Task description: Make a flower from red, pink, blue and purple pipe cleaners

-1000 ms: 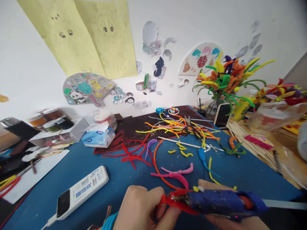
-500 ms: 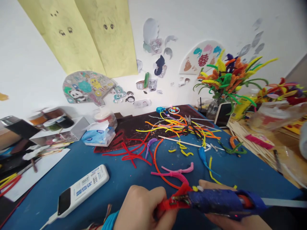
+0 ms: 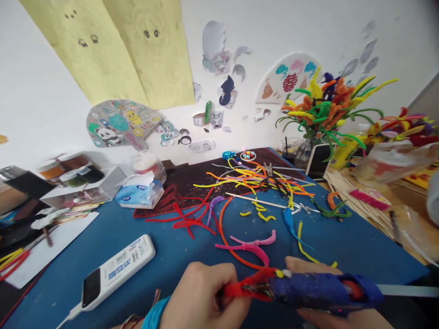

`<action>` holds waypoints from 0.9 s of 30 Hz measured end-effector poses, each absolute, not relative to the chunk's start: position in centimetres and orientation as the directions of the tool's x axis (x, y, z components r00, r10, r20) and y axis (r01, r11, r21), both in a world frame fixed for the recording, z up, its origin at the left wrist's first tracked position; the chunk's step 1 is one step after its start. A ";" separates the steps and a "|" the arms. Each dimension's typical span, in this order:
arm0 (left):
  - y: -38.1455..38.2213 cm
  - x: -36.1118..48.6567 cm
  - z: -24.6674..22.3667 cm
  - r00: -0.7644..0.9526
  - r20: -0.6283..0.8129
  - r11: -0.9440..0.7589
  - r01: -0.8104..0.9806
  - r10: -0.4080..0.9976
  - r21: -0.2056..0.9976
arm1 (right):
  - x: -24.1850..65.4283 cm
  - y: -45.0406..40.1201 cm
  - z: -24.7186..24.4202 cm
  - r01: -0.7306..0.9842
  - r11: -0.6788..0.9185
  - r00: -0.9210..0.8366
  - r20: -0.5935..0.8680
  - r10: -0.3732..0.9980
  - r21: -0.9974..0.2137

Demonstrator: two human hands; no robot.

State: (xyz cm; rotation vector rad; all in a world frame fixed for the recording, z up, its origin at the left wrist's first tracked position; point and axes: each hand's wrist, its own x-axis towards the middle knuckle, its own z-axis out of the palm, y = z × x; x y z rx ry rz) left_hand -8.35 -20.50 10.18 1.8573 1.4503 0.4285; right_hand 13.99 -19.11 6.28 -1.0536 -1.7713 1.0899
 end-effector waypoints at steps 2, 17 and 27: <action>-20.5 -8.3 10.1 0.312 -0.168 -0.102 0.691 0.935 0.716 | 14.4 -19.0 6.2 0.261 0.300 -0.389 0.184 0.903 -0.918; -20.5 -8.8 11.0 0.401 0.075 -0.353 0.683 0.913 0.640 | 15.3 -19.1 4.9 0.310 0.228 -0.381 0.099 0.919 -0.923; -20.7 -8.9 10.2 0.434 0.181 -0.468 0.783 0.883 0.410 | 15.4 -19.4 5.1 0.328 0.177 -0.299 0.076 0.951 -0.928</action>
